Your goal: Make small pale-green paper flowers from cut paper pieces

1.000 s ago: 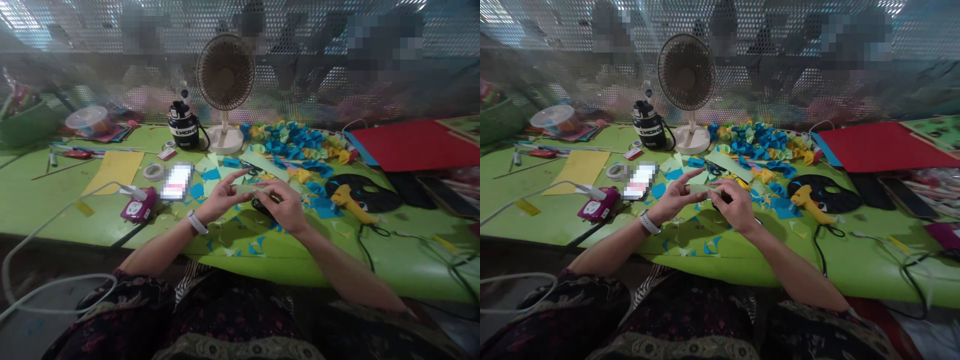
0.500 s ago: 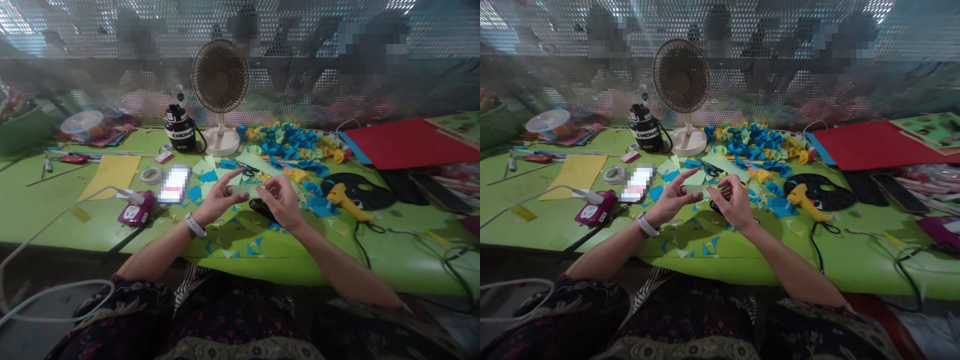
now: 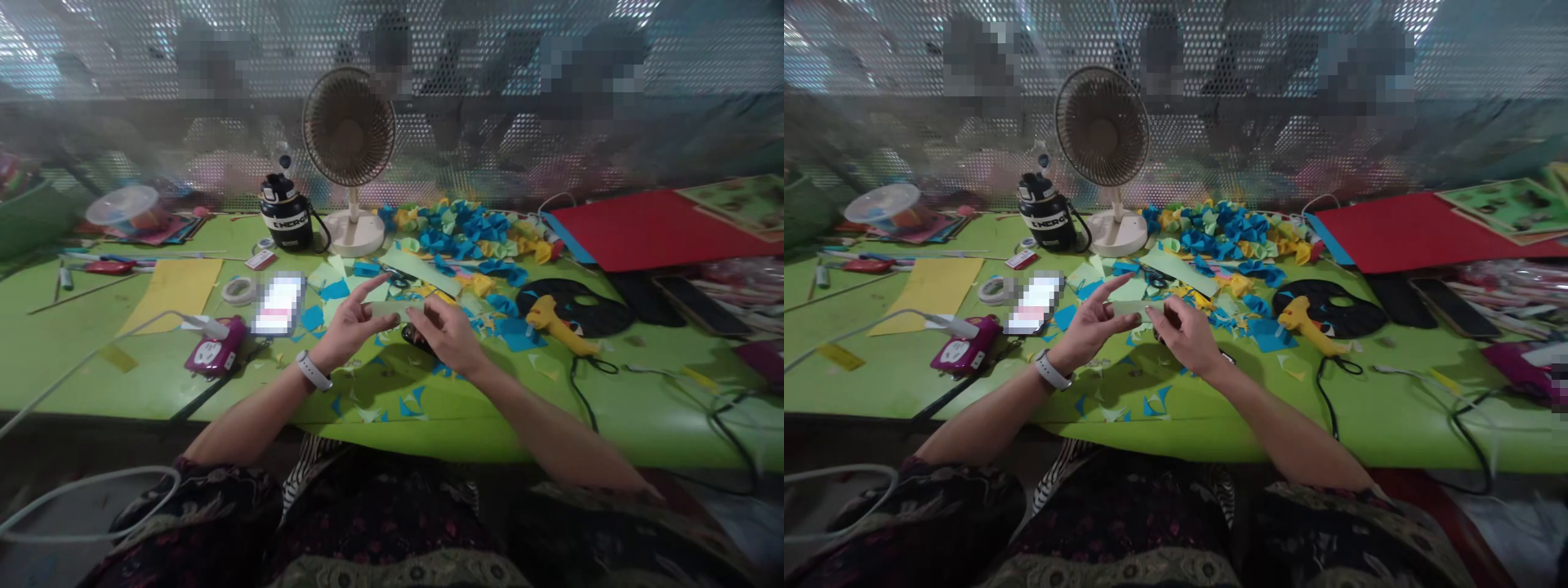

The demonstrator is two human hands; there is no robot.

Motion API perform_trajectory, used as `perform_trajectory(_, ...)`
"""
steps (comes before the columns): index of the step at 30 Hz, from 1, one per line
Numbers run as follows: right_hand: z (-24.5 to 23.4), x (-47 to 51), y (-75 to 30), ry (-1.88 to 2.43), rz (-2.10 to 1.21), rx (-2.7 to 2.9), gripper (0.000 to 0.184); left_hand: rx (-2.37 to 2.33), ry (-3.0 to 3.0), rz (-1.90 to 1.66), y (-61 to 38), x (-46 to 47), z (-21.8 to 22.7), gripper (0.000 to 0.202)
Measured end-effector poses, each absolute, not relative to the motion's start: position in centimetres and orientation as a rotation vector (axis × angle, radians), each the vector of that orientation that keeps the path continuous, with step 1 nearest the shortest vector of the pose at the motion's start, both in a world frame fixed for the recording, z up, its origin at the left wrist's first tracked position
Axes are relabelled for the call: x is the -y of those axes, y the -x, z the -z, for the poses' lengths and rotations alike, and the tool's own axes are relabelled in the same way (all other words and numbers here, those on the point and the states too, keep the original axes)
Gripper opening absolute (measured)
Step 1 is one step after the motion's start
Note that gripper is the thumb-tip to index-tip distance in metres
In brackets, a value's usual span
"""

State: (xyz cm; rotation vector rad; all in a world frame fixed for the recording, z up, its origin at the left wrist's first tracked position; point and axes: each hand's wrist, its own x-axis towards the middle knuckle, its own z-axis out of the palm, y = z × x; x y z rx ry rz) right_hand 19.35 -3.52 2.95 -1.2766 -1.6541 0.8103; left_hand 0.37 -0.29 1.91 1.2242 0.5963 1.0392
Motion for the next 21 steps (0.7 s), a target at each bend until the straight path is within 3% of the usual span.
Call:
perform_trajectory(14, -3.2, 3.3, -19.1, 1.287, -0.502, 1.888, 0.053, -0.766, -1.352, -0.91, 0.2, -0.3, -2.2, 0.08)
perform_trajectory(21, -3.6, 3.5, -19.1, 1.307, -0.558, 1.89, 0.055, -0.79, -1.476, -0.861, 0.8, -0.6, -2.3, 0.078)
